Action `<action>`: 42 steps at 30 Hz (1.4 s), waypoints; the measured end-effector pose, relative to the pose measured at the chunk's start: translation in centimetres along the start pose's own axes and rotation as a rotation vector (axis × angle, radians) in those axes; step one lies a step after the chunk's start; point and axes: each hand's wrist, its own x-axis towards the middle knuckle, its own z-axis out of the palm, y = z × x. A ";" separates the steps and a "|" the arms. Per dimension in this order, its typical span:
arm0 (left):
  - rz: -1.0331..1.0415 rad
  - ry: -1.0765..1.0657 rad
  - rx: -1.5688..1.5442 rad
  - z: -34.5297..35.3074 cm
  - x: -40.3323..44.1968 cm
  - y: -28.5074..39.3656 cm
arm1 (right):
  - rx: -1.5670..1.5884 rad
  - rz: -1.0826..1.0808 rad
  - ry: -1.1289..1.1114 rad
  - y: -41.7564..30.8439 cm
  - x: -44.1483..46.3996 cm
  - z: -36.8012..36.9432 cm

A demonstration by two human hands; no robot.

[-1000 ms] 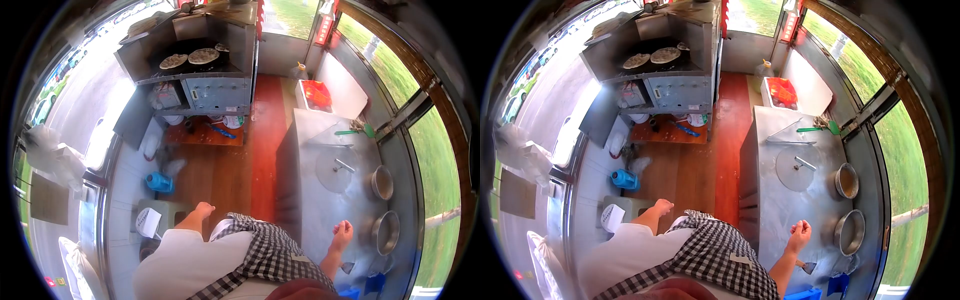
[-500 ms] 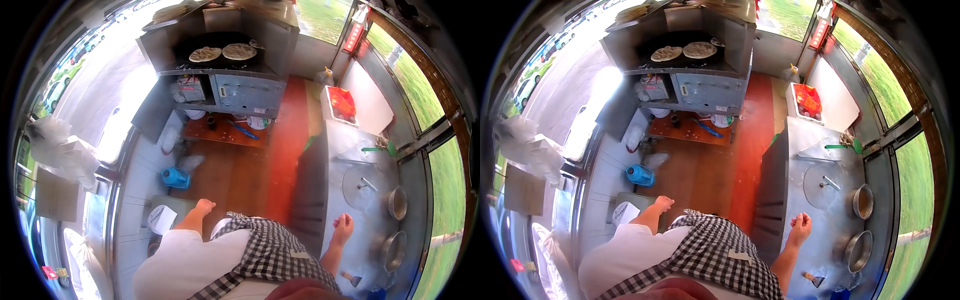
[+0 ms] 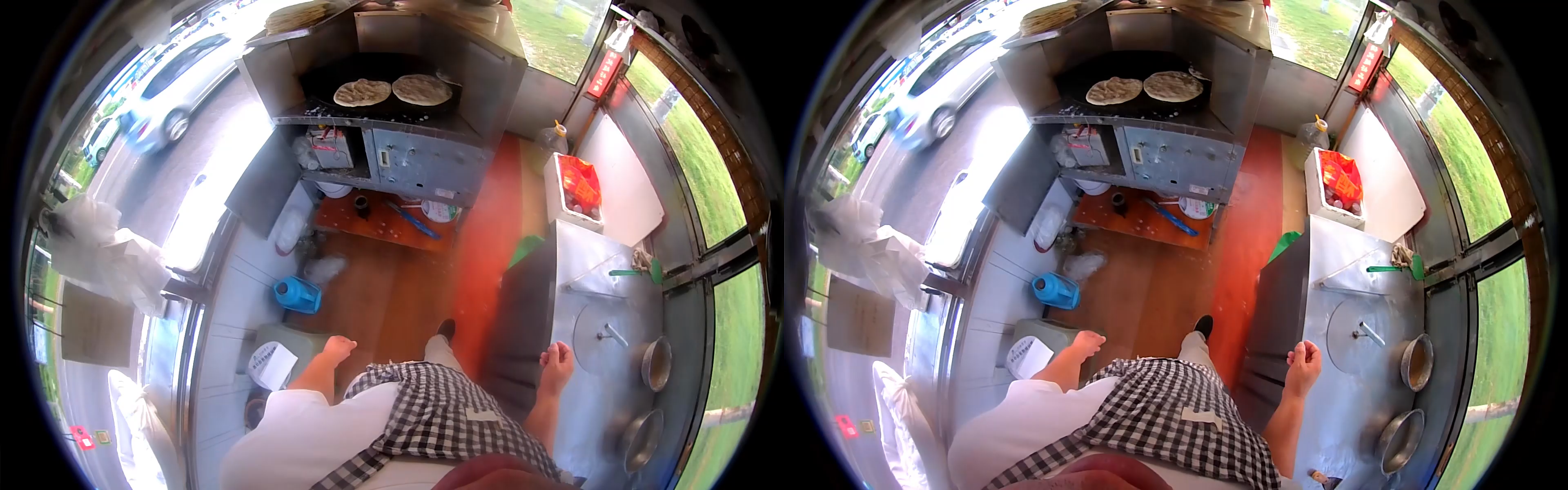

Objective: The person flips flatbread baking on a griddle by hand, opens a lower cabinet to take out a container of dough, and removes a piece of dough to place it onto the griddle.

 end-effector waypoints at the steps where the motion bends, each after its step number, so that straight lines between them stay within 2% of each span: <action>1: 0.019 -0.007 -0.017 -0.1 -0.4 1.5 | 0.012 -0.002 -0.013 0.0 0.7 0.8; 5: 0.078 0.034 -0.052 -0.9 1.9 6.7 | 0.053 0.018 -0.044 -1.4 3.9 5.2; 11: 0.430 0.159 0.014 -3.1 5.9 18.1 | 0.100 0.025 -0.168 -2.9 11.1 11.7; 14: 0.569 0.177 0.131 -5.1 4.6 27.1 | 0.102 0.010 -0.235 -4.3 14.8 15.4; 17: 0.700 0.370 0.043 -5.8 4.0 35.1 | 0.095 -0.015 -0.323 -5.4 18.4 19.3; 20: 0.885 0.457 0.059 -6.9 3.6 41.3 | 0.099 -0.064 -0.474 -5.8 21.4 22.8; 23: 0.930 0.558 0.127 -8.2 3.2 46.6 | 0.052 0.019 -0.517 -4.3 24.0 26.2; 25: 0.860 0.595 0.141 -9.6 3.8 49.9 | -0.042 -0.022 -0.539 -4.0 24.9 28.3; 29: 0.885 0.772 0.247 -12.1 8.7 55.1 | -0.088 0.031 -0.578 -4.4 24.9 31.8; 32: 0.893 0.734 0.252 -14.3 12.2 60.0 | -0.149 0.033 -0.540 -4.3 24.6 34.1; 35: 0.989 0.775 0.251 -16.3 16.0 64.8 | -0.205 0.041 -0.446 -3.6 24.4 36.6; 36: 0.897 0.722 0.327 -16.9 16.9 66.5 | -0.182 0.057 -0.417 -3.1 24.3 37.3; 39: 0.962 0.750 0.491 -17.8 22.2 69.9 | -0.143 0.079 -0.378 -3.0 23.2 39.3; 40: 0.907 0.737 0.579 -17.8 23.1 70.9 | -0.147 0.088 -0.363 -4.6 22.0 40.5; 42: 0.909 0.610 0.678 -18.2 24.7 72.5 | -0.164 0.085 -0.322 -5.7 20.9 42.2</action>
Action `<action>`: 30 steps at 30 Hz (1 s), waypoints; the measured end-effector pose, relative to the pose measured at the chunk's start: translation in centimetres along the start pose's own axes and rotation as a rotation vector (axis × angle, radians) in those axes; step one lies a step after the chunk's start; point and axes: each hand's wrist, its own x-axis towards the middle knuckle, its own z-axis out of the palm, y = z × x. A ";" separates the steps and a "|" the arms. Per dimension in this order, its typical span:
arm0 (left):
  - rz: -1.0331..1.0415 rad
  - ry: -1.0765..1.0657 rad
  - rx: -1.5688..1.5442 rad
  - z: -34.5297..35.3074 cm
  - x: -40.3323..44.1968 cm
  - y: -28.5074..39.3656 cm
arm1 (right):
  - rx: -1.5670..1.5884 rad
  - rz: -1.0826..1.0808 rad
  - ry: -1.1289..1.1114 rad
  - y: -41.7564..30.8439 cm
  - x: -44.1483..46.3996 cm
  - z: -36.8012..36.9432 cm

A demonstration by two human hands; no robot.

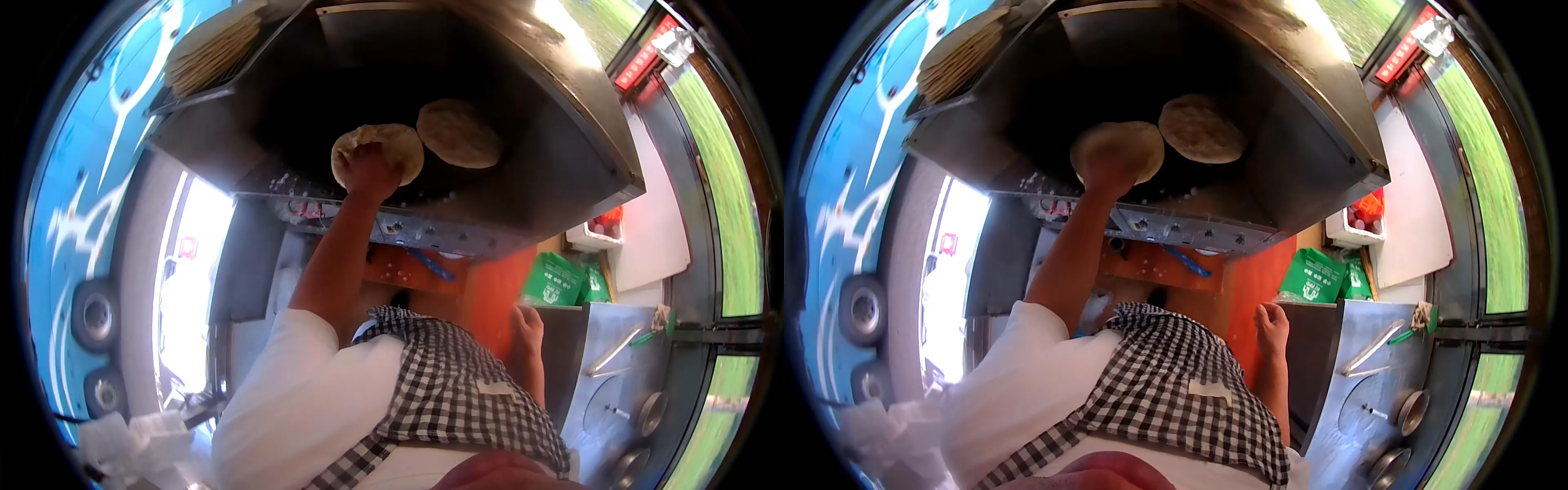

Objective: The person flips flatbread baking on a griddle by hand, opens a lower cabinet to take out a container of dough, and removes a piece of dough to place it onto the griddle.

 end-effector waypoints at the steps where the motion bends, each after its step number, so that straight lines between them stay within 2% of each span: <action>1: 0.033 -0.067 0.013 0.3 1.0 -0.1 | -0.017 -0.007 0.028 0.0 -0.2 0.7; 5: 0.192 -0.315 0.141 0.0 3.1 -0.1 | -0.056 0.061 0.116 0.5 -1.5 2.3; 7: 0.301 -0.390 0.313 -3.1 3.3 -0.8 | -0.110 0.121 0.133 0.2 -2.4 2.7; 8: 0.380 -0.363 0.175 -2.6 3.8 -2.2 | -0.136 0.144 0.137 0.0 -2.5 2.9; 11: 0.399 -0.278 -0.051 -2.2 4.0 -3.8 | -0.098 0.144 0.146 1.4 -2.3 2.8; 17: 0.389 -0.329 -0.001 -1.6 3.7 -2.2 | -0.029 0.081 0.201 0.1 -2.2 2.2; 20: 0.402 -0.334 -0.032 -2.2 3.7 -2.0 | -0.175 0.070 0.206 -1.3 -2.6 1.9; 26: 0.278 -0.105 -0.147 -0.3 2.4 -2.8 | -0.130 0.029 0.208 -0.2 -2.6 0.6; 30: 0.190 -0.165 -0.156 -1.6 1.8 -2.0 | -0.044 0.077 0.212 1.4 -2.6 -0.7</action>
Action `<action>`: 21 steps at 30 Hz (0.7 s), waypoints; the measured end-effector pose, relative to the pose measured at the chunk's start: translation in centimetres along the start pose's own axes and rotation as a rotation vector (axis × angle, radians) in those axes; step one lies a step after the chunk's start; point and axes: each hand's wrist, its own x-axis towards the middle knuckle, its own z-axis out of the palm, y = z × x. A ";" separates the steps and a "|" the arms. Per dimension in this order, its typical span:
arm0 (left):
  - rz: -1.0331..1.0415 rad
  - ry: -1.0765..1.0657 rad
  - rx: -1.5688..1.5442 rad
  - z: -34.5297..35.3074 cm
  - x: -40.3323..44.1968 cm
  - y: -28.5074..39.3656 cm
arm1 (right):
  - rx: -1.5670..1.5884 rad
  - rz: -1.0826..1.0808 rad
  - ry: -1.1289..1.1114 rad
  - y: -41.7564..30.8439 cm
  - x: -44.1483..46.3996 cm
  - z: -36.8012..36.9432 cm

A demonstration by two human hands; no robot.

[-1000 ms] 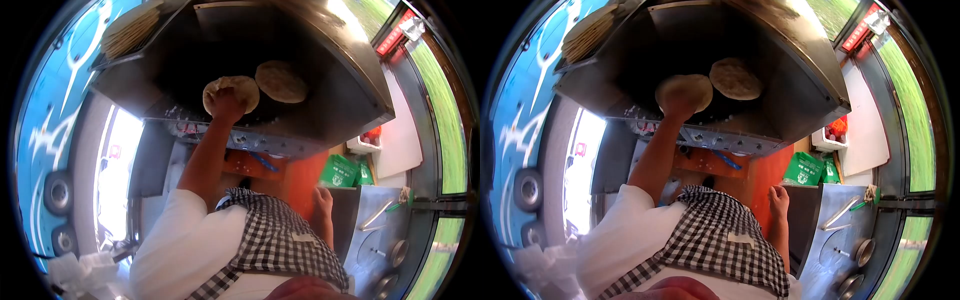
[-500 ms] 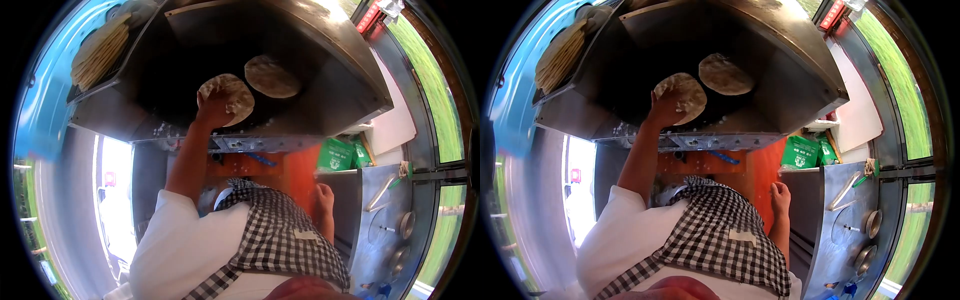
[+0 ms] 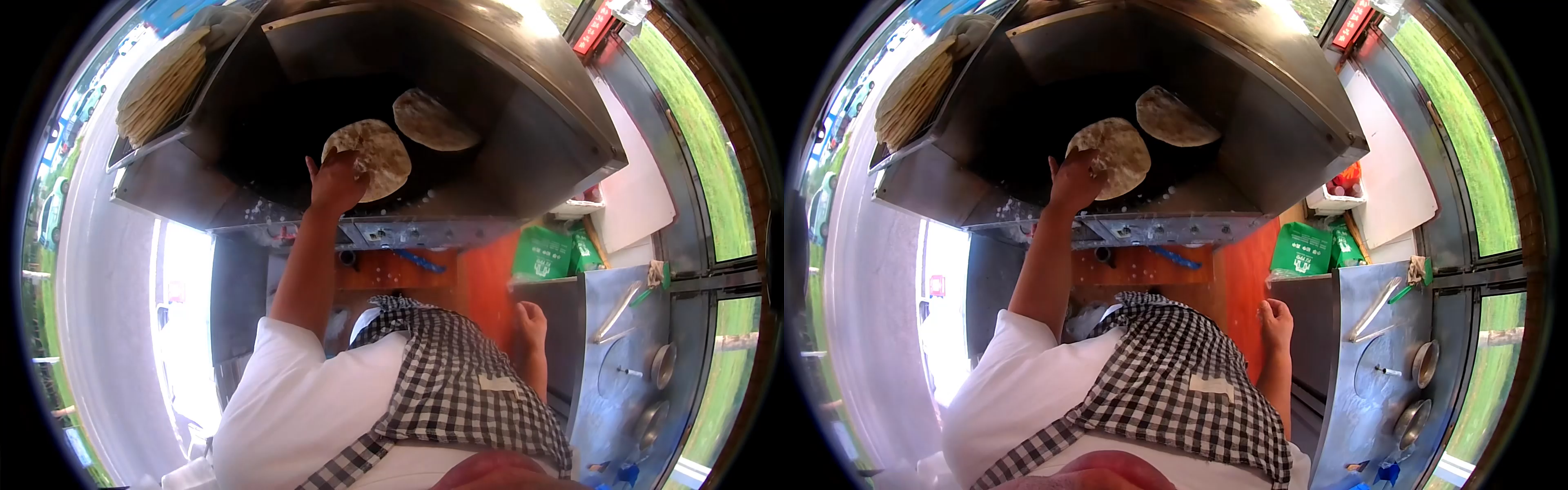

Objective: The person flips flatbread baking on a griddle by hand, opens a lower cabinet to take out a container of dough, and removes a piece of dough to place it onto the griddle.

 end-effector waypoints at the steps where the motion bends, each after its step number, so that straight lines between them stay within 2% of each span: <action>1: -0.001 0.010 -0.004 0.4 0.0 0.2 | 0.013 0.017 -0.007 0.2 0.0 -0.3; 11: -0.026 0.000 0.155 1.6 -0.2 4.0 | 0.028 0.038 -0.003 2.2 -0.6 -3.6; 17: -0.024 0.127 0.067 2.7 -0.8 4.2 | 0.060 0.103 0.060 4.0 -1.7 -5.9; 21: -0.055 0.110 0.011 1.8 -1.7 5.2 | 0.041 0.089 0.089 5.4 -2.2 -7.2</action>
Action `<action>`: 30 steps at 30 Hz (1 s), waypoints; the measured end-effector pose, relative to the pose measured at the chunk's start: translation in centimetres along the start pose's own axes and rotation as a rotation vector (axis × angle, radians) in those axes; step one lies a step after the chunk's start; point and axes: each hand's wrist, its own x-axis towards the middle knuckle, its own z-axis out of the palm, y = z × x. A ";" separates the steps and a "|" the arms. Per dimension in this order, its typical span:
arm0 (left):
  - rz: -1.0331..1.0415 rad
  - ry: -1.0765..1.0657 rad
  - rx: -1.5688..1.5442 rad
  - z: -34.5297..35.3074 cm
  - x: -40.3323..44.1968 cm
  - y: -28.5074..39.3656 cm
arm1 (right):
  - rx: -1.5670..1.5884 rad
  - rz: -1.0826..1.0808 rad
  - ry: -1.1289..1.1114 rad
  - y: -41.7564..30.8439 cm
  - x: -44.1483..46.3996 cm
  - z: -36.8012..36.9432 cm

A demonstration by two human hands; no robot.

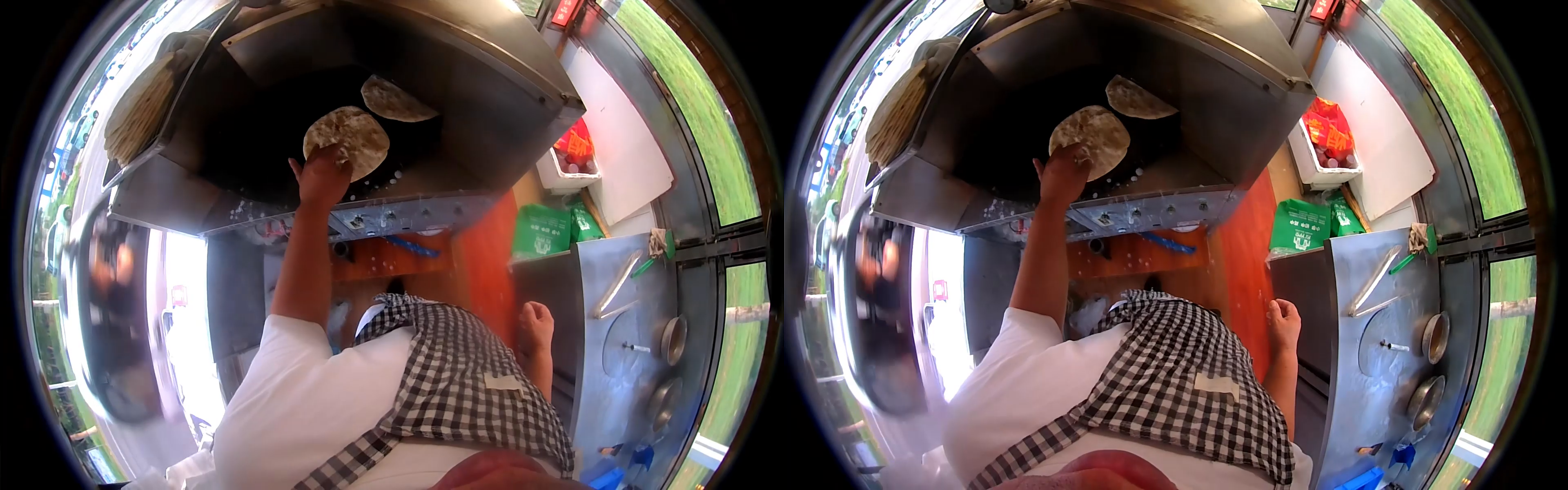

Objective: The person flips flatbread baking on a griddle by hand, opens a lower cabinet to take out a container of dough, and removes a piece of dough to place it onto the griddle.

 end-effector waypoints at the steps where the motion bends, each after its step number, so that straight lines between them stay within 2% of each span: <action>1: -0.009 -0.004 -0.016 -0.4 -0.3 0.3 | 0.001 0.004 0.007 0.1 -0.2 -0.3; 5: -0.020 0.032 -0.057 -0.4 -1.0 0.5 | -0.015 0.057 0.003 0.8 -0.5 -1.8; 8: 0.040 0.159 -0.034 0.2 -1.5 -0.1 | 0.017 0.045 0.028 2.1 -0.5 -2.2; 14: -0.016 0.137 -0.083 -1.0 -2.7 1.0 | 0.020 0.061 0.024 3.9 -0.7 -3.2; 17: 0.048 0.250 -0.032 0.1 -3.4 0.3 | 0.037 0.069 0.007 5.3 -0.4 -3.7; 23: 0.033 0.200 -0.094 -1.0 -6.0 2.6 | 0.053 0.081 0.020 6.8 -0.3 -5.0; 26: 0.086 0.253 -0.129 0.0 -7.1 3.1 | 0.025 0.085 0.022 8.3 0.1 -6.2; 27: 0.111 0.269 -0.136 0.2 -7.4 3.5 | 0.107 0.158 -0.007 8.0 -0.2 -6.7; 30: 0.200 0.303 -0.179 0.8 -7.7 4.8 | 0.101 0.173 0.054 6.6 -1.4 -6.8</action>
